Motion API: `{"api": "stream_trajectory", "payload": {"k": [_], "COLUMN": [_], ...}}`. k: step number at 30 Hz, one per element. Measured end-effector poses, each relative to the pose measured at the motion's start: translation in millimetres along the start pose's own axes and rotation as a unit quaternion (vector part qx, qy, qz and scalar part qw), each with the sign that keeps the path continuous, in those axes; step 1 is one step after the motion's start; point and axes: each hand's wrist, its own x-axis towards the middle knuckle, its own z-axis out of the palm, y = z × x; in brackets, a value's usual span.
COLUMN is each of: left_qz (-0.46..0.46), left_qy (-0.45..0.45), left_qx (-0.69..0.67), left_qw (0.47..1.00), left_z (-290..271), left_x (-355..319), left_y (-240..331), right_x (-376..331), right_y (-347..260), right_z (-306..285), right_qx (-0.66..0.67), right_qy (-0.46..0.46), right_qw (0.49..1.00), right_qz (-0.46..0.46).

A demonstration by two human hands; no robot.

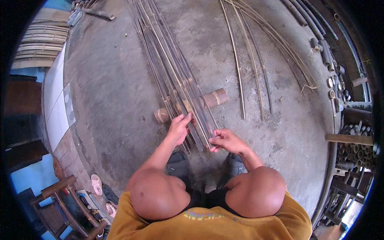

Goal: The person carries a bundle of thin bamboo strips into a workshop, places them on the floor, and repeatedly picks up individual strips to inspect and sort them. The person remains squatting while handling the strips throughout the clip.

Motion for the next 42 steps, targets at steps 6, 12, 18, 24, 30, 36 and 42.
{"api": "stream_trajectory", "payload": {"k": [6,12,18,24,30,36,42], "left_qz": [-0.007,-0.002,0.004,0.006,0.027,0.017,0.054], "left_qy": [-0.032,-0.014,-0.011,-0.009,0.000,0.026,0.039], "left_qx": [-0.021,0.006,0.028,0.015,-0.004,-0.011,-0.005], "left_qw": [0.999,1.000,1.000,1.000,1.000,0.999,0.998], "left_z": [-2,3,12,11,8,11,4], "left_x": [1,-1,-7,-8,-11,-18,-15], "left_y": [0,7,14,10,5,9,1], "right_x": [12,11,7,8,17,20,32], "right_y": [6,-3,1,5,3,0,9], "right_z": [5,8,9,7,10,14,17], "right_qx": [-0.018,-0.022,0.037,0.039,-0.024,-0.085,-0.196], "right_qy": [-0.006,-0.014,-0.007,-0.019,-0.038,-0.045,-0.040], "right_qw": [1.000,1.000,0.999,0.999,0.999,0.995,0.979], "right_qz": [-0.020,0.003,0.006,0.021,0.020,0.001,-0.024]}}
